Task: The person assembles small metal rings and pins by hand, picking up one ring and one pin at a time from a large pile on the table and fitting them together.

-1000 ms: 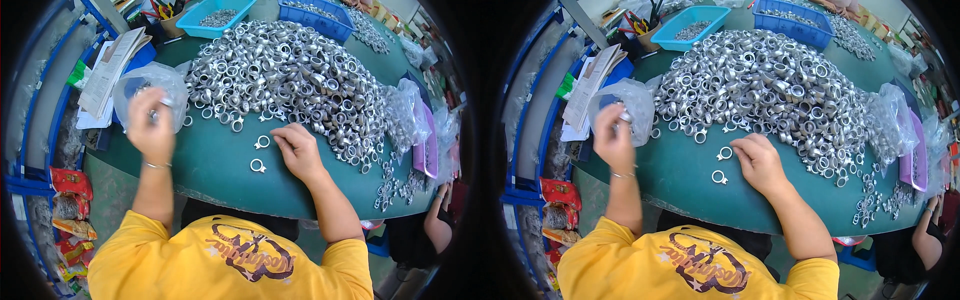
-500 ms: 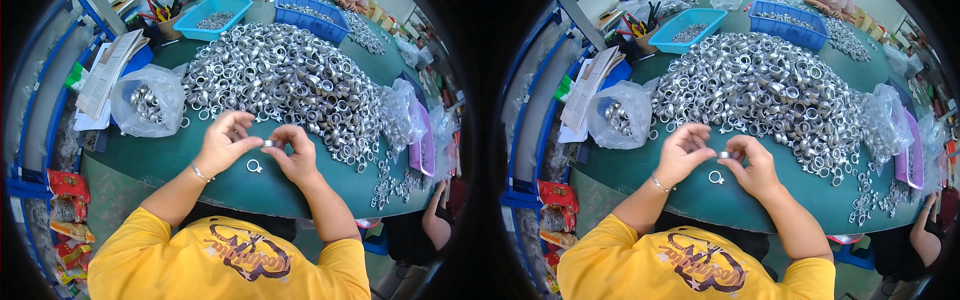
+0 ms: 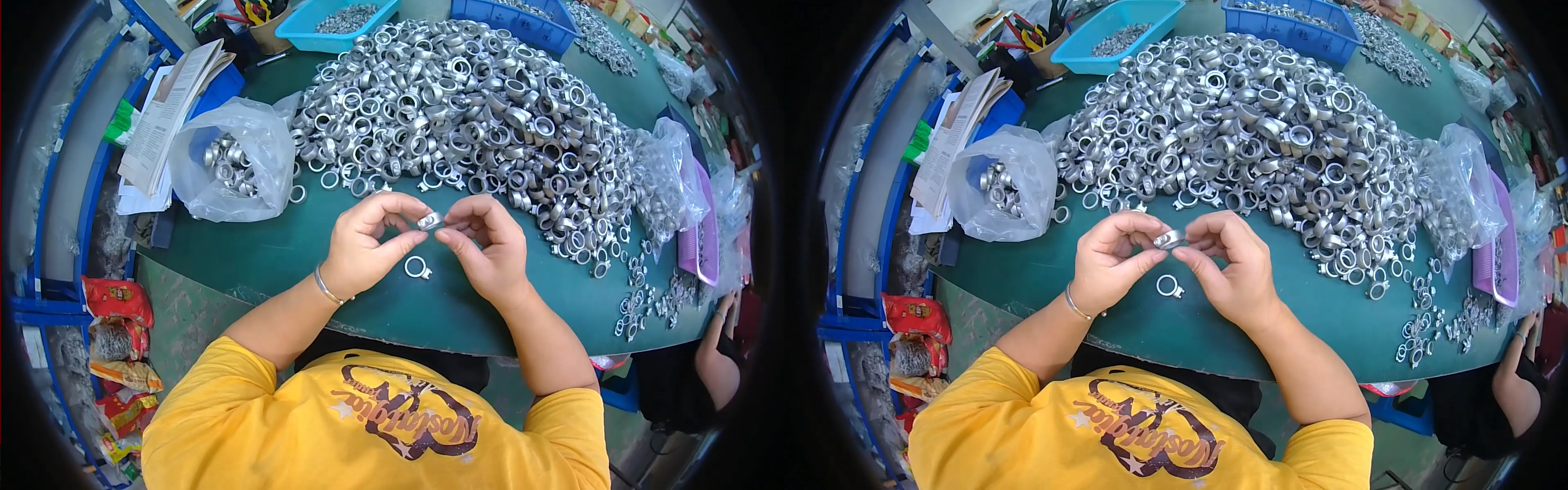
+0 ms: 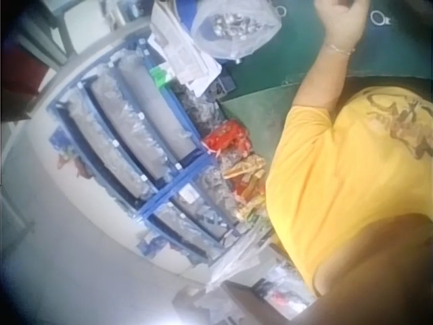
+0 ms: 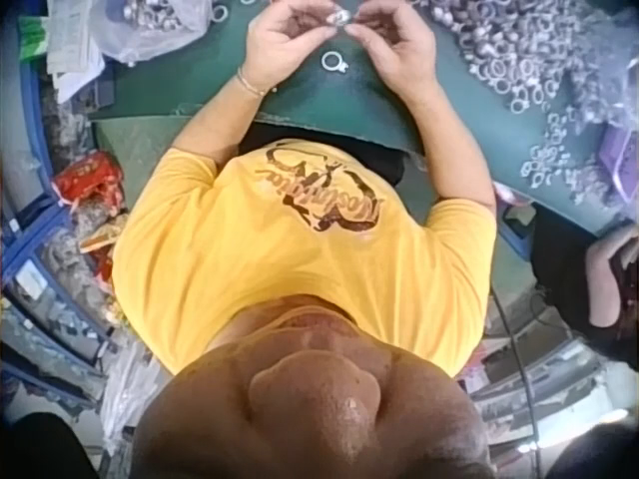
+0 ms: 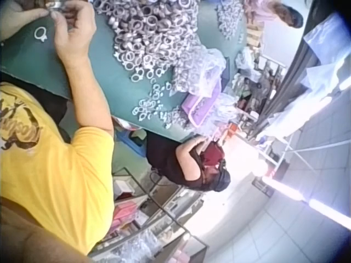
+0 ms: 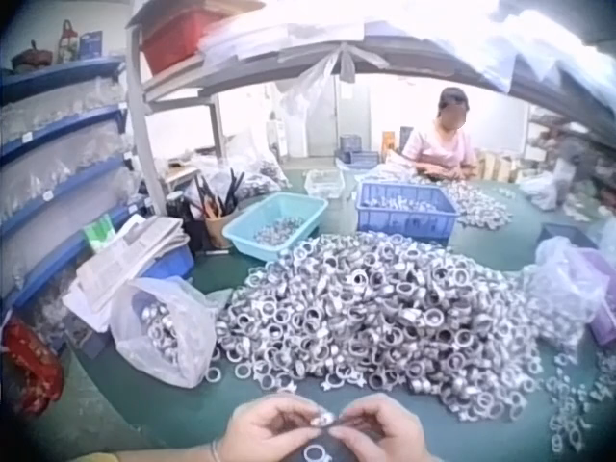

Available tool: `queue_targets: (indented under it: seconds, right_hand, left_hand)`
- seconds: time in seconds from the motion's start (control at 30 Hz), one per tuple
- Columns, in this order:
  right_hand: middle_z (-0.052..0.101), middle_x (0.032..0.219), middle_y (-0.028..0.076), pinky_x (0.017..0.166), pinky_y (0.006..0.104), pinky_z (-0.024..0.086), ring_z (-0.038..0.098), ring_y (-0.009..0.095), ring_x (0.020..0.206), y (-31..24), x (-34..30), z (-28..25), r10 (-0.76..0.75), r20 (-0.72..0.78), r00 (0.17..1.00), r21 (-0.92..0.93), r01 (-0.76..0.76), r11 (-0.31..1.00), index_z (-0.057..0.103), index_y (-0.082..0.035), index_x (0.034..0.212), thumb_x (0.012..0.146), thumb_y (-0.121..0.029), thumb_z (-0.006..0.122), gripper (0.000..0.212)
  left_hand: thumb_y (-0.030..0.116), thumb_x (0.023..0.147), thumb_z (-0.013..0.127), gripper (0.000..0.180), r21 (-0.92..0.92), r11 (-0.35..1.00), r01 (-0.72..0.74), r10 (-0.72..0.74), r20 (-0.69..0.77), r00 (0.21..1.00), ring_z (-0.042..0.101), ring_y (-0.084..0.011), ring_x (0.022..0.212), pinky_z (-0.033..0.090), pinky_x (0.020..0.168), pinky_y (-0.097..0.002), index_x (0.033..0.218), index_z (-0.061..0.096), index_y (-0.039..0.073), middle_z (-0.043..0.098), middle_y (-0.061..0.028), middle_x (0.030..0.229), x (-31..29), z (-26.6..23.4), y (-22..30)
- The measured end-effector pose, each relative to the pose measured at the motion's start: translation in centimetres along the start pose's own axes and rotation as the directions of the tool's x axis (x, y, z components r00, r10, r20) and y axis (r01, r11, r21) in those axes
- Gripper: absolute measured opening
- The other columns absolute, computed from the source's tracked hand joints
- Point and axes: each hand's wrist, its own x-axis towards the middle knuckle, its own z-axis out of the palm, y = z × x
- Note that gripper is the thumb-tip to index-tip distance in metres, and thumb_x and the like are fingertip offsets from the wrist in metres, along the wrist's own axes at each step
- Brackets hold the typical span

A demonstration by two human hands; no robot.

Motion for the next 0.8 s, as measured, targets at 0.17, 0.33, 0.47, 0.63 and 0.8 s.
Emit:
queue_targets:
  seconds: [0.17,0.33,0.47,0.63,0.8]
  right_hand:
    - [0.062,0.083,0.010,0.061,0.0243,0.052,0.062,0.016,0.070,0.7,0.4,-0.5,-0.048,0.092,0.995,-0.137,0.060,0.989,0.063,0.002,0.088,0.071,0.004,0.068,0.018]
    - [0.063,0.082,0.010,0.060,0.0246,0.052,0.062,0.017,0.070,0.5,0.5,-0.6,-0.049,0.094,0.994,-0.150,0.063,0.987,0.063,0.001,0.086,0.070,0.004,0.069,0.017]
    - [0.063,0.080,0.010,0.059,0.0242,0.051,0.061,0.016,0.068,0.6,0.5,-0.5,-0.065,0.107,0.992,-0.152,0.081,0.985,0.063,0.001,0.082,0.069,0.003,0.070,0.015]
    - [0.062,0.076,0.008,0.055,0.0246,0.048,0.059,0.015,0.064,0.5,0.2,-0.4,-0.092,0.173,0.981,-0.119,0.114,0.986,0.061,-0.001,0.076,0.068,-0.001,0.073,0.014]
    - [0.060,0.075,0.008,0.056,0.0288,0.047,0.058,0.021,0.066,0.6,0.2,-0.3,-0.099,0.225,0.969,-0.253,0.157,0.955,0.062,-0.002,0.078,0.070,-0.005,0.071,0.013]
  left_hand:
    - [-0.013,0.073,0.062,0.031,0.167,0.981,-0.099,0.088,0.071,0.994,0.060,-0.0164,0.087,0.049,0.073,-0.0248,0.101,0.054,-0.002,0.059,-0.0115,0.096,-0.1,-0.2,0.2]
    - [-0.013,0.073,0.062,0.035,0.138,0.984,-0.116,0.111,0.045,0.993,0.061,-0.0176,0.088,0.050,0.074,-0.0257,0.104,0.052,-0.001,0.059,-0.0119,0.096,-0.2,-0.1,0.1]
    - [-0.014,0.072,0.062,0.036,0.170,0.977,-0.130,0.123,0.051,0.991,0.061,-0.0170,0.087,0.049,0.074,-0.0254,0.104,0.052,-0.001,0.059,-0.0121,0.096,-0.3,-0.2,0.1]
    - [-0.011,0.073,0.061,0.023,0.303,0.943,-0.136,0.118,0.076,0.990,0.060,-0.0159,0.082,0.048,0.073,-0.0242,0.095,0.058,-0.002,0.061,-0.0118,0.096,0.0,-0.3,0.5]
    - [-0.009,0.073,0.058,0.020,0.447,0.875,-0.185,0.364,-0.356,0.861,0.059,-0.0156,0.075,0.047,0.066,-0.0256,0.089,0.064,0.002,0.063,-0.0084,0.087,0.7,-1.9,1.4]
